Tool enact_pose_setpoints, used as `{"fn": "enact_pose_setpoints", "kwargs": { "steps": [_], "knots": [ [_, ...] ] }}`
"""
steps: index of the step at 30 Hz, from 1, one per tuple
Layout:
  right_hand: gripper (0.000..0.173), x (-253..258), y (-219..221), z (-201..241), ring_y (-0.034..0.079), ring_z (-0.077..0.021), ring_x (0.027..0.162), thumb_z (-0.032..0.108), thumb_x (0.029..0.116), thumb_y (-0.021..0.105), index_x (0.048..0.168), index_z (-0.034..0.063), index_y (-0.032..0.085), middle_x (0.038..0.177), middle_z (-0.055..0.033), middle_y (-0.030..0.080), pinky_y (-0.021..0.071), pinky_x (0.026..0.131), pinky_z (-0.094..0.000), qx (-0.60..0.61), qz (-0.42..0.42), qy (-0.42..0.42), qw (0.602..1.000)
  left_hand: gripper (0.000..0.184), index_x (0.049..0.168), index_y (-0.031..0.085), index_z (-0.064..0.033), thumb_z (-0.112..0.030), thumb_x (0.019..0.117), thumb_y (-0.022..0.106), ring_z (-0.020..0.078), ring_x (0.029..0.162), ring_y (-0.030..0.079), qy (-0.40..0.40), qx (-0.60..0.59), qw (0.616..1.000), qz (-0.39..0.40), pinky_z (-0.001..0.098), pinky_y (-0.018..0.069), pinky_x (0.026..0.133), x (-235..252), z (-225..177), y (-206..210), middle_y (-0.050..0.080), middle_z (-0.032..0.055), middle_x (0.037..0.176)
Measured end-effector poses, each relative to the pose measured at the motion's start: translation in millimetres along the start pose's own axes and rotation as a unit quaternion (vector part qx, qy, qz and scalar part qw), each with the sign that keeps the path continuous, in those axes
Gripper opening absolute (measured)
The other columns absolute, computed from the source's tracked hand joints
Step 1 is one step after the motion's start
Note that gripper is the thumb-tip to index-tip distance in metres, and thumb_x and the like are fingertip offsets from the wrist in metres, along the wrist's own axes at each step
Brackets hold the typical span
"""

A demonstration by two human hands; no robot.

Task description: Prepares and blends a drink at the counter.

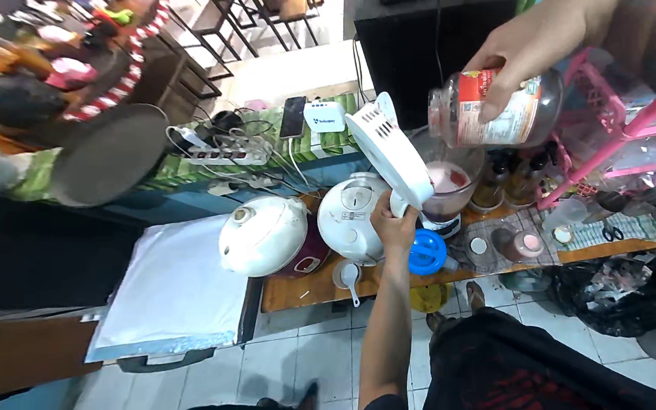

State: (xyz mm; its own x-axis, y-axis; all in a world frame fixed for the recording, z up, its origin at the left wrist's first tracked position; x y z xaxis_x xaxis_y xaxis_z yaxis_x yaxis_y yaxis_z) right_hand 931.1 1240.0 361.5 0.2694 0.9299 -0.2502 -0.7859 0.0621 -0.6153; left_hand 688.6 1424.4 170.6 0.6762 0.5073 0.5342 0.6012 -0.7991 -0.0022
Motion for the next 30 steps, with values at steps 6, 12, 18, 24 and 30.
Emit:
{"fn": "enact_pose_setpoints", "kwargs": {
  "steps": [6,12,18,24,30],
  "knots": [
    [0.051,-58,44,49,0.071,-0.0037,0.08,0.033,0.0737,0.074,0.12,0.0154,0.059,0.093,0.0064,0.072,0.063,0.071,-0.023,0.135,-0.156,-0.001,0.978,0.039,0.107,0.068,-0.0091,-0.031,0.0817,0.087,0.003,0.078,0.069,-0.025,-0.003,1.0,-0.005,0.0241,0.0608,0.071,5,0,-6,0.072,-0.004,0.091],
    [0.049,-103,83,-3,0.071,-0.0035,0.095,0.045,0.0766,0.084,0.114,0.0194,0.065,0.101,0.0126,0.073,0.0624,0.086,-0.0272,0.207,-0.314,-0.185,0.908,0.046,0.108,0.062,-0.0022,-0.027,0.0806,0.089,0.0075,0.071,0.067,-0.009,-0.106,0.994,-0.009,0.0307,0.0605,0.065,28,18,-4,0.071,-0.0021,0.086],
    [0.107,-136,149,-74,0.059,-0.0128,0.128,0.027,0.0581,0.098,0.147,0.0056,0.043,0.138,-0.006,0.06,0.052,0.11,-0.0307,0.122,-0.409,-0.049,0.903,0.04,0.106,0.057,-0.0087,-0.027,0.0841,0.086,0.0065,0.06,0.059,0.006,-0.091,0.996,0.005,0.0271,0.0534,0.052,43,34,1,0.065,-0.0051,0.078],
    [0.111,-120,229,-207,0.064,-0.0241,0.119,0.028,0.0511,0.1,0.146,0.0198,0.044,0.132,-0.0102,0.064,0.0549,0.102,-0.0484,0.055,-0.363,0.158,0.917,0.032,0.1,0.055,-0.0125,-0.025,0.0875,0.082,0.0058,0.051,0.052,0.001,-0.081,0.997,0.016,0.0245,0.0463,0.043,46,48,11,0.06,-0.0063,0.07],
    [0.109,-94,264,-285,0.063,-0.0343,0.12,0.023,0.056,0.101,0.148,0.0197,0.043,0.133,-0.0155,0.063,0.0516,0.101,-0.0583,0.021,-0.224,0.198,0.954,0.035,0.103,0.056,-0.0094,-0.022,0.0863,0.083,0.0059,0.057,0.056,0.002,-0.07,0.998,0.011,0.0249,0.0502,0.049,44,61,22,0.063,-0.0045,0.077]
  ]
}}
Point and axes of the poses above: each hand's wrist, its own x-axis towards the middle knuckle, its own y-axis out of the palm, z = x × y, the point moved 4 cm from there along x, towards the middle knuckle
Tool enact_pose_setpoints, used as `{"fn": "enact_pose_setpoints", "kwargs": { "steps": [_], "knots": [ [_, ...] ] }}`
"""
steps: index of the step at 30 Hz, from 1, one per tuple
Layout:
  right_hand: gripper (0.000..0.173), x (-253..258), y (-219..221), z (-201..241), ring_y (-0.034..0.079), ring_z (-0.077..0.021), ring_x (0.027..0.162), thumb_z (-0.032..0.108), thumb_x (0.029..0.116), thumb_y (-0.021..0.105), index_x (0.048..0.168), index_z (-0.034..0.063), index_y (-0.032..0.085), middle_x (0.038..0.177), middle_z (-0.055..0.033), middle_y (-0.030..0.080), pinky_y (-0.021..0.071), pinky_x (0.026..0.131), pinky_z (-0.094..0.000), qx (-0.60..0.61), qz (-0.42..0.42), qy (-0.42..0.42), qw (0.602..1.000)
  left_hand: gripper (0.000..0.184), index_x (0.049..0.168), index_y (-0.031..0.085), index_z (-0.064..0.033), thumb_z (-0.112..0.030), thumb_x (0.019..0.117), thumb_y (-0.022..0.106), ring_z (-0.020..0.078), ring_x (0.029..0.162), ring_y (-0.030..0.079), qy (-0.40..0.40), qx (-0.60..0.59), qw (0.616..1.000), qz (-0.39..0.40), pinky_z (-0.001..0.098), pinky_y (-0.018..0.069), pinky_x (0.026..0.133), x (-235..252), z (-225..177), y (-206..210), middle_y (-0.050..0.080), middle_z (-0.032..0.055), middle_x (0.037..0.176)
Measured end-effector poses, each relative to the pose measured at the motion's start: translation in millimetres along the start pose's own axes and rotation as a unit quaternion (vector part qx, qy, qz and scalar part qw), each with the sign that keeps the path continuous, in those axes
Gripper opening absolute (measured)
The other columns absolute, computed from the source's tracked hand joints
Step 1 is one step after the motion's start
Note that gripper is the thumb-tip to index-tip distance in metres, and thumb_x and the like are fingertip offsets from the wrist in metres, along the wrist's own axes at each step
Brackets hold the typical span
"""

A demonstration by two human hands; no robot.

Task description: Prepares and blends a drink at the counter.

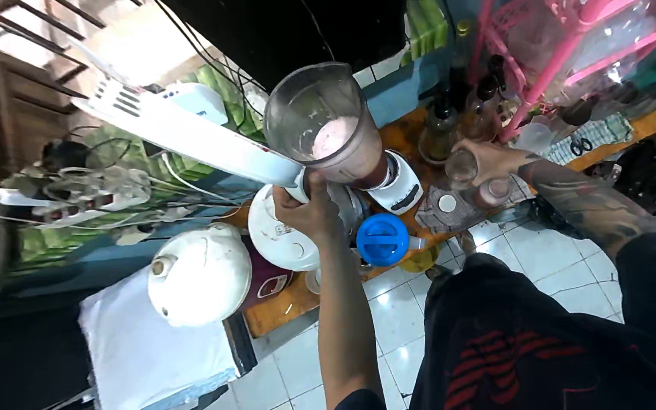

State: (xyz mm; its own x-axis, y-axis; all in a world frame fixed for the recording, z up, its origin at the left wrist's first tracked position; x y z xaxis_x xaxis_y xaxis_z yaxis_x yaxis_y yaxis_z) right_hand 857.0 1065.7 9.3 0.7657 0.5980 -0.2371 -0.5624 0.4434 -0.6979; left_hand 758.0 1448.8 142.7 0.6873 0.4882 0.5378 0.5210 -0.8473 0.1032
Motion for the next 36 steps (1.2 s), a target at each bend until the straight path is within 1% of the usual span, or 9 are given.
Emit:
{"fn": "enact_pose_setpoints", "kwargs": {
  "steps": [5,14,16,18,20,24,27,32,36],
  "knots": [
    [0.104,34,18,-18,0.064,-0.0352,0.118,0.016,0.0608,0.098,0.149,0.021,0.044,0.131,-0.0156,0.065,0.0514,0.101,-0.0588,-0.051,0.111,-0.05,0.991,0.032,0.101,0.055,-0.0118,-0.02,0.0868,0.082,0.0054,0.056,0.055,-0.009,0.005,1.0,-0.007,0.0245,0.0495,0.048,0,-1,6,0.062,-0.0062,0.075],
    [0.101,46,23,-61,0.062,-0.0337,0.122,0.019,0.0618,0.099,0.148,0.015,0.046,0.135,-0.0181,0.062,0.0495,0.107,-0.0529,-0.006,0.111,-0.142,0.984,0.028,0.098,0.055,-0.0119,-0.018,0.0882,0.08,0.0064,0.05,0.052,-0.027,0.009,1.0,-0.006,0.0248,0.0476,0.043,0,6,6,0.058,-0.0061,0.066],
    [0.108,34,9,-47,0.058,-0.039,0.128,0.011,0.0677,0.096,0.158,0.0178,0.036,0.143,-0.0218,0.057,0.045,0.11,-0.056,-0.036,0.135,-0.121,0.983,0.027,0.097,0.056,-0.0115,-0.019,0.0885,0.081,0.0057,0.049,0.052,-0.022,0.01,1.0,-0.003,0.0241,0.047,0.041,-2,10,8,0.058,-0.0063,0.066],
    [0.11,17,-15,-20,0.064,-0.047,0.115,0.001,0.0755,0.087,0.163,0.024,0.026,0.132,-0.0269,0.062,0.0495,0.097,-0.0647,-0.138,0.166,-0.044,0.975,0.026,0.1,0.058,-0.0079,-0.016,0.0888,0.08,0.0065,0.051,0.054,-0.014,0.014,1.0,-0.005,0.0248,0.0486,0.042,-3,13,10,0.06,-0.0044,0.069],
    [0.087,-4,-36,16,0.066,-0.0518,0.102,-0.004,0.0833,0.076,0.158,0.0188,0.038,0.118,-0.03,0.066,0.0515,0.087,-0.0692,-0.193,0.117,0.011,0.974,0.027,0.103,0.058,-0.005,-0.014,0.0889,0.079,0.0074,0.053,0.055,-0.019,0.018,0.999,-0.019,0.0256,0.0503,0.043,-7,16,14,0.061,-0.0023,0.072],
    [0.058,-28,-25,83,0.061,-0.034,0.128,0.015,0.0936,0.073,0.148,0.0144,0.054,0.142,-0.0148,0.061,0.048,0.109,-0.0568,-0.044,-0.066,-0.092,0.993,0.032,0.109,0.06,0.0016,-0.01,0.0872,0.08,0.0083,0.072,0.065,-0.005,0.038,0.999,-0.032,0.0285,0.0589,0.064,-18,18,24,0.068,0.0017,0.087],
    [0.071,1,11,95,0.05,-0.0259,0.141,0.019,0.0876,0.081,0.15,0.011,0.049,0.15,-0.0117,0.054,0.0413,0.118,-0.048,0.064,-0.094,-0.106,0.988,0.03,0.108,0.06,0.0027,-0.005,0.0863,0.079,0.0092,0.08,0.068,0.006,0.047,0.998,-0.035,0.0295,0.0604,0.072,-24,18,32,0.069,0.0031,0.09],
    [0.118,64,50,96,0.04,-0.0304,0.146,0.028,0.0636,0.097,0.159,0.0133,0.029,0.157,-0.0143,0.043,0.0383,0.119,-0.0514,0.189,-0.103,-0.01,0.977,0.032,0.107,0.061,0.0044,-0.004,0.0838,0.081,0.0091,0.08,0.068,0.001,0.052,0.996,-0.068,0.0281,0.0599,0.073,-32,15,42,0.069,0.0043,0.089],
    [0.138,93,77,105,0.03,-0.0327,0.152,0.028,0.052,0.102,0.163,0.0148,0.021,0.165,-0.0175,0.03,0.0299,0.124,-0.0498,0.229,-0.096,-0.035,0.968,0.034,0.108,0.061,0.0063,-0.002,0.0822,0.081,0.0102,0.082,0.069,-0.009,0.072,0.991,-0.109,0.0289,0.0603,0.076,-40,13,46,0.07,0.0062,0.09]
  ]
}}
Point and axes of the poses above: each hand's wrist, its own x-axis towards the middle knuckle, its own y-axis out of the palm, z = x × y, the point moved 4 cm from there along x, towards the middle knuckle
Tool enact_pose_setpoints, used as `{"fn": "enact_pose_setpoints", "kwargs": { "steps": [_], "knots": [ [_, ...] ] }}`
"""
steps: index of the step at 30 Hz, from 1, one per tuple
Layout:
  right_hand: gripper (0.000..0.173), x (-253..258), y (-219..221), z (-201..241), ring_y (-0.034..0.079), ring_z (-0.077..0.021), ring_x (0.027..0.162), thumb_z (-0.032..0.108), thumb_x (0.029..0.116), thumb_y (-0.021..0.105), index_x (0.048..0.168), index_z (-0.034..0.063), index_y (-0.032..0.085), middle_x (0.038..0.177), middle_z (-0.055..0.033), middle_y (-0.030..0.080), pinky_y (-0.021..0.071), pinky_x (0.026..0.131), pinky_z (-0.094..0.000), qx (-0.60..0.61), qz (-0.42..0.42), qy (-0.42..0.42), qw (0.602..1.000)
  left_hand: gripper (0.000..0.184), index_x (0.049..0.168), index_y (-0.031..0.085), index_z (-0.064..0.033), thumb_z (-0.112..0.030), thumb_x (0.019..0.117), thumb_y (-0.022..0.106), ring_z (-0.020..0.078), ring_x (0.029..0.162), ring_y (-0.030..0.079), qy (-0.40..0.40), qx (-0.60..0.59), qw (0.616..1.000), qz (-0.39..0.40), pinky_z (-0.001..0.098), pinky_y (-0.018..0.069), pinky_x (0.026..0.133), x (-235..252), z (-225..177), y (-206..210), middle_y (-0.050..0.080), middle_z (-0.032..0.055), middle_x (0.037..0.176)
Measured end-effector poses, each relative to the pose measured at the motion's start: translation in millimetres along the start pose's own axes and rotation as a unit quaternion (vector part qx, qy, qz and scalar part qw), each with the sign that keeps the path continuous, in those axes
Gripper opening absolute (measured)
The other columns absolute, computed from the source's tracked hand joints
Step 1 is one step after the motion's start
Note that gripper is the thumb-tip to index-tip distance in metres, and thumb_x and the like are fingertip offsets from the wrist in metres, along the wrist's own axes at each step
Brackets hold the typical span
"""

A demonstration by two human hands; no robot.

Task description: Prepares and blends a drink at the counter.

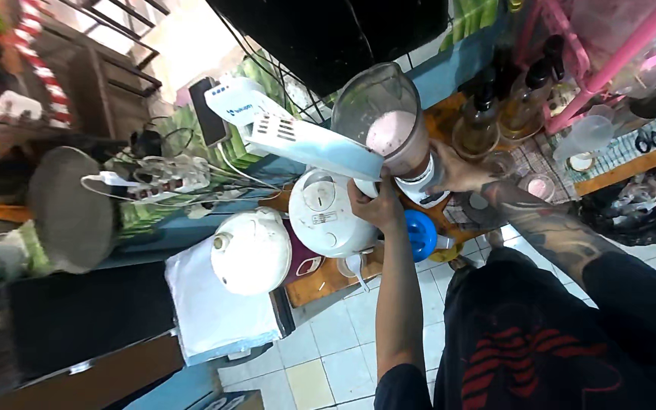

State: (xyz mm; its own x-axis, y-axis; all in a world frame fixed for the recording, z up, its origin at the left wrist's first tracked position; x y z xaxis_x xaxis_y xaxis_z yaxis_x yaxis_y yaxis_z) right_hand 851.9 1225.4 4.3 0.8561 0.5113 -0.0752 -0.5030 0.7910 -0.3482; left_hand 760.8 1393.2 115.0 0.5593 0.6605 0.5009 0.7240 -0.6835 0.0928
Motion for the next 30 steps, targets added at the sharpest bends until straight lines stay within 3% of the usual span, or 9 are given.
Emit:
{"fn": "enact_pose_setpoints", "kwargs": {
  "steps": [8,14,17,20,22,24,25,28,30],
  "knots": [
    [0.133,16,25,-14,0.035,-0.0287,0.15,0.029,0.0494,0.103,0.16,0.0106,0.03,0.16,-0.0183,0.037,0.0316,0.124,-0.0446,0.041,-0.06,-0.019,0.997,0.032,0.108,0.061,0.0066,0.003,0.0807,0.079,0.0097,0.086,0.07,0.002,0.045,0.998,-0.04,0.028,0.0613,0.08,-19,-1,0,0.07,0.0067,0.091],
    [0.136,27,31,-25,0.035,-0.0275,0.149,0.045,0.0462,0.102,0.159,0.0134,0.032,0.161,-0.0141,0.037,0.0316,0.124,-0.0484,0.021,-0.073,-0.015,0.997,0.029,0.105,0.063,0.0044,0.001,0.0812,0.079,0.0097,0.082,0.07,-0.01,0.054,0.998,-0.005,0.0282,0.0616,0.076,-21,17,0,0.071,0.0061,0.088],
    [0.137,24,32,-31,0.039,-0.0252,0.147,0.048,0.0431,0.101,0.159,0.0181,0.035,0.161,-0.0104,0.04,0.0373,0.121,-0.0487,0.023,-0.082,-0.006,0.996,0.037,0.113,0.063,-0.0009,-0.011,0.0829,0.082,0.01,0.079,0.068,-0.075,0.096,0.991,0.063,0.03,0.0601,0.07,-24,25,-17,0.069,0.0056,0.092],
    [0.136,9,16,5,0.049,-0.0318,0.138,0.038,0.0445,0.103,0.158,0.0158,0.032,0.152,-0.0152,0.048,0.0456,0.111,-0.0546,0.061,-0.049,0.033,0.996,0.047,0.108,0.064,0.0012,-0.017,0.072,0.088,0.0083,0.072,0.067,-0.153,0.051,0.984,0.071,0.0302,0.0599,0.066,-8,40,-32,0.07,0.0031,0.084],
    [0.138,15,19,-7,0.045,-0.0304,0.142,0.049,0.0475,0.099,0.16,0.0114,0.029,0.156,-0.0169,0.044,0.0408,0.116,-0.0501,0.054,-0.05,0.017,0.997,0.026,0.096,0.063,0.0016,-0.017,0.0808,0.073,0.0022,0.066,0.063,-0.165,-0.006,0.983,0.079,0.0237,0.0565,0.064,3,52,-35,0.065,-0.003,0.073],
    [0.138,21,22,-15,0.041,-0.0256,0.146,0.062,0.0483,0.093,0.159,0.0076,0.03,0.158,-0.0152,0.042,0.0349,0.122,-0.0428,0.019,-0.052,-0.009,0.998,0.03,0.095,0.061,0.0003,-0.03,0.0966,0.057,0.0003,0.066,0.059,-0.17,-0.047,0.981,0.082,0.0221,0.054,0.066,10,68,-40,0.062,-0.0051,0.072],
    [0.139,23,20,-12,0.041,-0.0232,0.146,0.064,0.0465,0.093,0.158,0.0074,0.032,0.157,-0.0132,0.044,0.0333,0.123,-0.0405,0.011,-0.053,-0.011,0.998,0.029,0.097,0.06,-0.0006,-0.028,0.0996,0.051,0.0008,0.066,0.059,-0.188,-0.057,0.978,0.076,0.0223,0.054,0.066,15,74,-41,0.062,-0.0042,0.073],
    [0.142,27,17,-11,0.04,-0.0211,0.147,0.07,0.0435,0.091,0.158,0.0095,0.033,0.157,-0.0094,0.046,0.0256,0.126,-0.0441,-0.035,-0.058,-0.022,0.997,0.025,0.121,0.055,0.0027,-0.007,0.1047,0.039,0.0017,0.079,0.057,-0.272,-0.031,0.959,0.078,0.0215,0.0523,0.074,32,76,-39,0.061,0.0019,0.091],
    [0.143,30,20,-19,0.036,-0.0201,0.149,0.075,0.0451,0.088,0.159,0.0105,0.03,0.159,-0.0075,0.044,0.0173,0.129,-0.0475,-0.068,-0.063,-0.041,0.995,0.023,0.121,0.054,0.0001,-0.007,0.1052,0.038,0.001,0.07,0.054,-0.293,-0.02,0.949,0.115,0.0211,0.0508,0.067,44,82,-38,0.058,-0.0011,0.084]
  ]
}}
Point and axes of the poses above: each hand's wrist, its own x-axis towards the middle knuckle, its own y-axis out of the palm, z = x × y, the point moved 4 cm from there along x, towards the middle knuckle
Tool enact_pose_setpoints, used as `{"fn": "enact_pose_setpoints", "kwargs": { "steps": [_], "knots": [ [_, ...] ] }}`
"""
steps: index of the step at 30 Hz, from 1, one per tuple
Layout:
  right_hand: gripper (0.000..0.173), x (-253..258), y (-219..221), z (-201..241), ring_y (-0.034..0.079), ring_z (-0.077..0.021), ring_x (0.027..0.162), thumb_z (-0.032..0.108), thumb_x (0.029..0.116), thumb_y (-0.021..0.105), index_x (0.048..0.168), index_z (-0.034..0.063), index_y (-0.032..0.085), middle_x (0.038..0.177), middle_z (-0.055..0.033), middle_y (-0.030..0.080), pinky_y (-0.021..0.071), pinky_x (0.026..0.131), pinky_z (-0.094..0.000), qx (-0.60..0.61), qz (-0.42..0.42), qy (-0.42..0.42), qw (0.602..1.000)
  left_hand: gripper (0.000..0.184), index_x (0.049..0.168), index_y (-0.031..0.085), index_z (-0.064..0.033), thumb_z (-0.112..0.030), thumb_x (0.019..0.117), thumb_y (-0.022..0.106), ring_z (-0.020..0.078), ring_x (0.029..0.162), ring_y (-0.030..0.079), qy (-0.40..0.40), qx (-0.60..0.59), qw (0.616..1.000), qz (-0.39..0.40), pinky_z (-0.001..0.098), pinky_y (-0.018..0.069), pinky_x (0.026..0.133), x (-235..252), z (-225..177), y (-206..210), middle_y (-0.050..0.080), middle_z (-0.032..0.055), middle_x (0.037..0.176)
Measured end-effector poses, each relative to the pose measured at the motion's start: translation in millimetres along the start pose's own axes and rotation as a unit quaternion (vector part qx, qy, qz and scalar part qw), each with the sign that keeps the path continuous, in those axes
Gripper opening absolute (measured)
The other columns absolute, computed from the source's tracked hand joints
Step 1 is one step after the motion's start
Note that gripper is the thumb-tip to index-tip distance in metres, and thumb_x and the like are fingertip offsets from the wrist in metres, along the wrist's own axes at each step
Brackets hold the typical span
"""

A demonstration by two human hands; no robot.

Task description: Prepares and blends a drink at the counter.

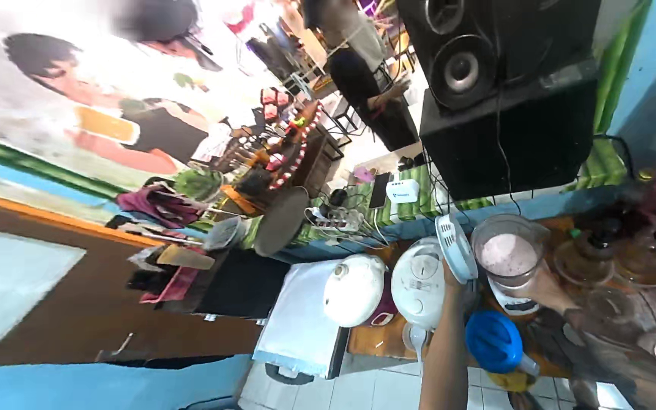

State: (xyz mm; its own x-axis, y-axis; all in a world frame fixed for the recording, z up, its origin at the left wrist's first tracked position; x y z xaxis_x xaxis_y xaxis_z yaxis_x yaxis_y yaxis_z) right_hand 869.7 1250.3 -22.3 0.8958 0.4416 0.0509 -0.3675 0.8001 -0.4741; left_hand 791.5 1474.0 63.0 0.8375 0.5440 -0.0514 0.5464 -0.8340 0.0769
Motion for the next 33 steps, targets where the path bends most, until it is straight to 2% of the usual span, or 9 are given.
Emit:
{"fn": "enact_pose_setpoints", "kwargs": {
  "steps": [4,6,8,12,13,15,18,23,33],
  "knots": [
    [0.139,5,-11,19,0.04,-0.0207,0.148,0.069,0.0443,0.089,0.157,0.0083,0.036,0.156,-0.0088,0.048,0.0156,0.129,-0.0506,-0.025,0.024,0.041,0.999,0.019,0.116,0.054,-0.0026,-0.009,0.1052,0.039,0.0016,0.063,0.052,-0.007,0.011,0.999,0.052,0.0205,0.0495,0.06,17,1,-1,0.056,-0.0031,0.077],
    [0.137,5,-13,26,0.033,-0.0217,0.151,0.062,0.0561,0.092,0.163,0.0126,0.021,0.163,-0.0088,0.037,0.0187,0.127,-0.0499,-0.021,0.116,0.114,0.986,0.023,0.124,0.054,0.006,-0.001,0.1033,0.046,0.0059,0.078,0.056,-0.044,0.112,0.993,0.019,0.0226,0.0521,0.072,3,-15,-5,0.06,0.0076,0.092],
    [0.14,-9,6,-5,0.042,-0.0312,0.146,0.06,0.0504,0.096,0.163,0.0187,0.023,0.16,-0.0141,0.041,0.0366,0.118,-0.056,0.026,0.041,0.134,0.99,0.037,0.139,0.05,0.0095,-0.001,0.1038,0.054,0.0165,0.108,0.06,-0.095,0.238,0.967,-0.011,0.0306,0.0509,0.095,-10,-12,-18,0.063,0.0218,0.125],
    [0.157,-46,17,-31,0.036,-0.0344,0.149,0.035,0.0456,0.104,0.166,0.0305,0.004,0.169,-0.0134,0.021,0.0415,0.115,-0.0597,0.142,-0.047,0.137,0.979,0.053,0.153,0.03,-0.0006,-0.029,0.1082,0.039,0.0096,0.127,0.053,0.145,0.034,0.988,-0.029,0.0307,0.0469,0.108,-10,-28,-22,0.053,0.0105,0.142],
    [0.156,-52,20,-37,0.036,-0.0318,0.15,0.035,0.0483,0.104,0.166,0.0281,0.001,0.169,-0.0139,0.021,0.0419,0.116,-0.056,0.151,-0.055,0.132,0.978,0.056,0.151,0.031,-0.002,-0.036,0.1069,0.039,0.0087,0.129,0.052,0.207,0.005,0.978,0.016,0.0316,0.0457,0.11,-9,-59,-4,0.052,0.0066,0.142],
    [0.153,-59,26,-51,0.039,-0.029,0.148,0.033,0.05,0.102,0.166,0.0192,0.003,0.166,-0.0179,0.026,0.0429,0.118,-0.049,0.159,-0.068,0.125,0.977,0.069,0.153,0.037,0.0052,-0.047,0.1083,0.04,0.0252,0.153,0.03,0.358,0.125,0.904,0.197,0.0459,0.0236,0.128,-3,-118,42,0.034,0.0152,0.164],
    [0.145,-70,36,-65,0.033,-0.0279,0.152,0.03,0.0568,0.1,0.166,0.0134,0.006,0.167,-0.0187,0.023,0.0366,0.123,-0.0455,0.149,-0.051,0.115,0.981,0.07,0.155,0.046,-0.0122,-0.059,0.1061,0.029,0.0402,0.155,0.022,0.383,0.421,0.763,0.308,0.0617,0.0178,0.124,0,-145,104,0.026,0.0202,0.167],
    [0.138,-70,49,-76,0.026,-0.0236,0.155,0.031,0.062,0.097,0.165,0.0085,0.009,0.169,-0.0171,0.021,0.0292,0.127,-0.0391,0.128,-0.065,0.077,0.987,0.058,0.153,0.051,-0.0272,-0.059,0.1061,0.035,0.0282,0.151,0.035,0.325,0.587,0.652,0.353,0.0618,0.0268,0.119,8,-119,143,0.042,0.0021,0.163],
    [0.136,-67,53,-76,0.032,-0.0257,0.152,0.033,0.0562,0.1,0.164,0.0127,0.019,0.165,-0.0144,0.031,0.0321,0.125,-0.042,0.096,-0.105,0.095,0.985,0.052,0.147,0.055,-0.0261,-0.05,0.1085,0.029,0.0269,0.14,0.047,0.318,0.611,0.62,0.375,0.0606,0.0363,0.107,13,-119,149,0.053,0.0023,0.152]
  ]
}}
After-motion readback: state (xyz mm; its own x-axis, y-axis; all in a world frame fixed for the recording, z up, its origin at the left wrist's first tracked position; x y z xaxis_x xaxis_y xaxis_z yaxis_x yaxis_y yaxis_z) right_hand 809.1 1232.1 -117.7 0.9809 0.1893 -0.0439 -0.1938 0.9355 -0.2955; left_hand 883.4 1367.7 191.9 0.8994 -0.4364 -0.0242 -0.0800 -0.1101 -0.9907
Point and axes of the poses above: each hand's wrist, its own x-axis towards the middle knuckle, its own y-axis out of the palm, z = x × y, the point moved 4 cm from there along x, towards the middle knuckle
